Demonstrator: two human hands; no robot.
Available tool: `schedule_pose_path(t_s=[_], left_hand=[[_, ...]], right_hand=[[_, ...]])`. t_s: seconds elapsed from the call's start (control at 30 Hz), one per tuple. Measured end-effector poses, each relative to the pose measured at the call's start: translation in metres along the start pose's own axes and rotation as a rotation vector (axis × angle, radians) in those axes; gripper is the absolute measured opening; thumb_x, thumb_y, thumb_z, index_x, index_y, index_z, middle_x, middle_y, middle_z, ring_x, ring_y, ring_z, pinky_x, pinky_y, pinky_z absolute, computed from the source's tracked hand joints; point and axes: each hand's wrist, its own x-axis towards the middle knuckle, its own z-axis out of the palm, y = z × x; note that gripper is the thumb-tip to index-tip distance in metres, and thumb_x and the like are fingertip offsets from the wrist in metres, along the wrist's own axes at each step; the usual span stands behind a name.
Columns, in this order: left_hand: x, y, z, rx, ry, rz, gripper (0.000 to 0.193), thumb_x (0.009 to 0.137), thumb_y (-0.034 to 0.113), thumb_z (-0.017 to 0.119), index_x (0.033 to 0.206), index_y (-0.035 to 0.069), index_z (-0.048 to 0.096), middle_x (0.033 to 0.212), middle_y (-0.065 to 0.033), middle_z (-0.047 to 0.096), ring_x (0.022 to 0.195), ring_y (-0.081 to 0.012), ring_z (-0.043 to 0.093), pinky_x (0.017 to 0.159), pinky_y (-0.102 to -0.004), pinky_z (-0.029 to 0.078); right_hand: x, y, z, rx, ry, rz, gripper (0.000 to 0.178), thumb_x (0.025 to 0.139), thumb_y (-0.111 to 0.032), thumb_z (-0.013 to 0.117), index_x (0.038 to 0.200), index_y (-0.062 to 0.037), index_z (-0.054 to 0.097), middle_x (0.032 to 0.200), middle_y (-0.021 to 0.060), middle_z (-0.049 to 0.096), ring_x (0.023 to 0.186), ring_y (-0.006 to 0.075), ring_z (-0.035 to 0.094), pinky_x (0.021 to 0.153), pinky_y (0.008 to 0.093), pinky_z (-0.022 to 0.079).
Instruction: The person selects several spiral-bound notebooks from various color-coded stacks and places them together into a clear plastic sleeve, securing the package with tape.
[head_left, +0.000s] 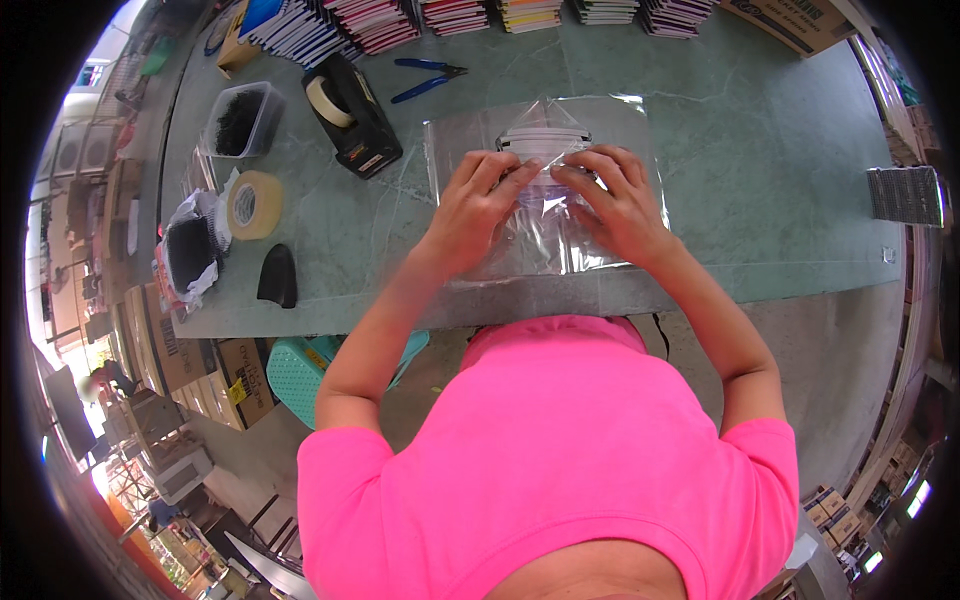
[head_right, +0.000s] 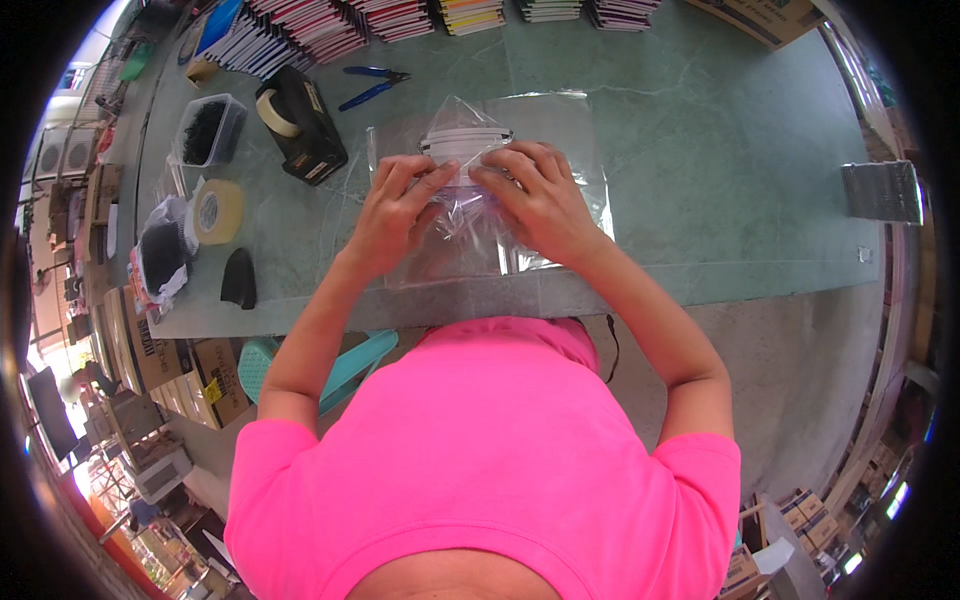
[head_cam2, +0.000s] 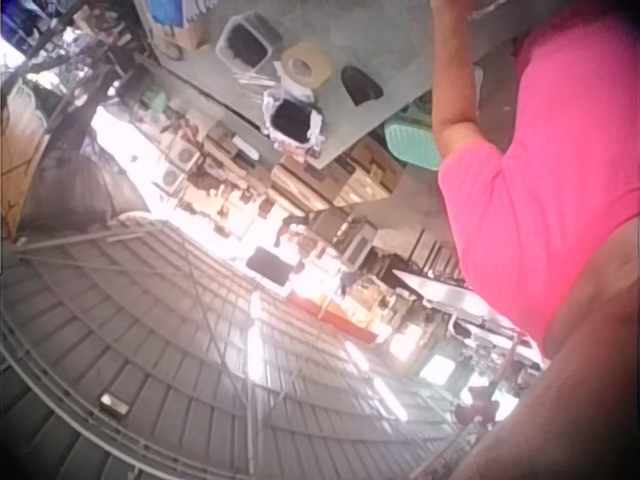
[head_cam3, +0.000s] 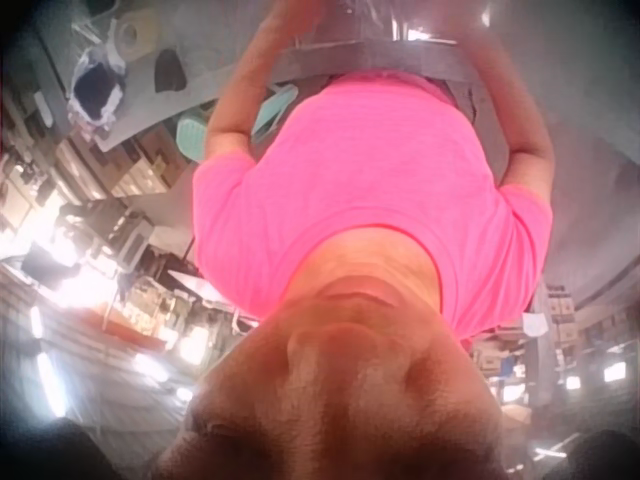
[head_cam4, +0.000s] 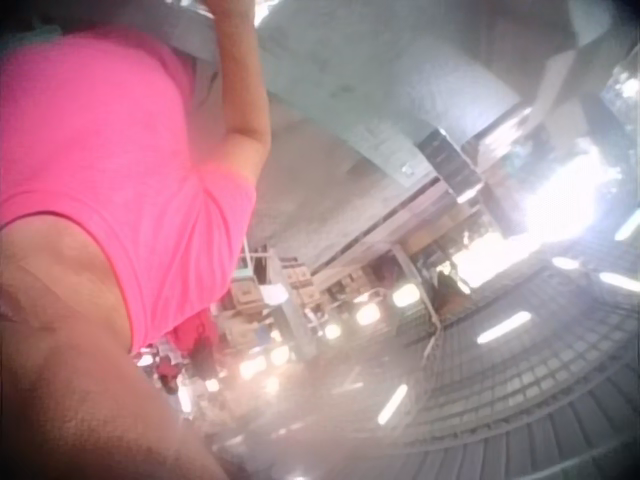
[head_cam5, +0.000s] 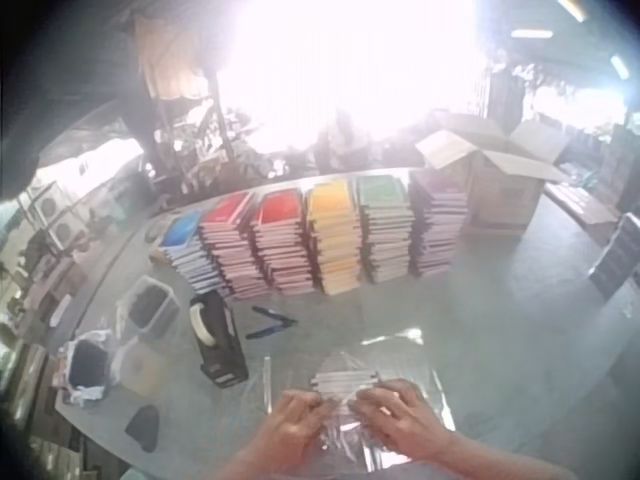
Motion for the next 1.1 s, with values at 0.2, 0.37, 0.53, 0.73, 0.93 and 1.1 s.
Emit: schedule_pose_path(t_s=[0.2,0.37,0.53,0.73,0.93,1.1], left_hand=[[0.012,-0.002,0.008,0.001,0.071,0.096,0.046,0.066,-0.003,0.068,0.111,0.006,0.061,0.098,-0.0082,0.054,0.09,-0.027,0.051,0.077,-0.0356,0.046],[0.024,-0.011,-0.004,-0.089,0.019,0.13,0.034,0.069,0.0,0.068,0.102,0.003,0.062,0.091,-0.0086,0.056,0.083,-0.0248,0.054,0.071,-0.0338,0.048],[0.039,-0.013,-0.017,-0.532,-0.127,-0.4,0.029,0.069,0.004,0.071,0.096,0.002,0.062,0.089,-0.0085,0.058,0.082,-0.0188,0.056,0.069,-0.0307,0.047],[0.063,-0.03,-0.022,-0.392,-0.173,-0.322,0.024,0.067,0.009,0.075,0.088,0.002,0.064,0.081,-0.0072,0.059,0.075,-0.0155,0.057,0.065,-0.0284,0.046],[0.075,-0.03,-0.026,-0.212,-0.344,-0.059,0.019,0.072,0.011,0.07,0.087,0.002,0.064,0.089,-0.0108,0.059,0.085,-0.0254,0.056,0.074,-0.0328,0.047],[0.059,-0.007,-0.032,0.077,-0.317,0.115,0.023,0.072,0.012,0.066,0.09,-0.001,0.061,0.09,-0.0105,0.059,0.088,-0.0298,0.056,0.077,-0.0356,0.047]], right_hand=[[-0.005,-0.006,0.016,-0.076,0.101,0.075,0.041,0.062,-0.015,0.071,0.102,-0.0134,0.061,0.1,0.0025,0.054,0.094,0.0249,0.05,0.084,0.0395,0.038],[0.006,0.003,0.004,0.061,-0.062,0.09,0.035,0.067,-0.015,0.071,0.1,-0.0114,0.061,0.101,0.0045,0.055,0.096,0.0259,0.05,0.085,0.0383,0.039],[0.037,-0.002,-0.002,0.161,0.167,0.406,0.04,0.062,-0.016,0.079,0.098,-0.0071,0.064,0.102,0.0061,0.058,0.092,0.0259,0.054,0.086,0.0362,0.041],[0.061,0.04,-0.009,0.707,-0.365,0.637,0.037,0.062,-0.016,0.081,0.093,-0.0037,0.066,0.093,0.0077,0.059,0.084,0.0228,0.056,0.077,0.0314,0.044],[0.07,0.03,-0.011,0.374,-0.335,0.308,0.022,0.066,-0.01,0.072,0.085,-0.0024,0.065,0.084,0.0073,0.058,0.08,0.0254,0.055,0.071,0.0339,0.045],[0.066,0.002,-0.011,-0.022,-0.456,0.174,0.023,0.069,-0.008,0.064,0.091,-0.0026,0.065,0.09,0.0085,0.06,0.093,0.0275,0.056,0.079,0.0394,0.046]])
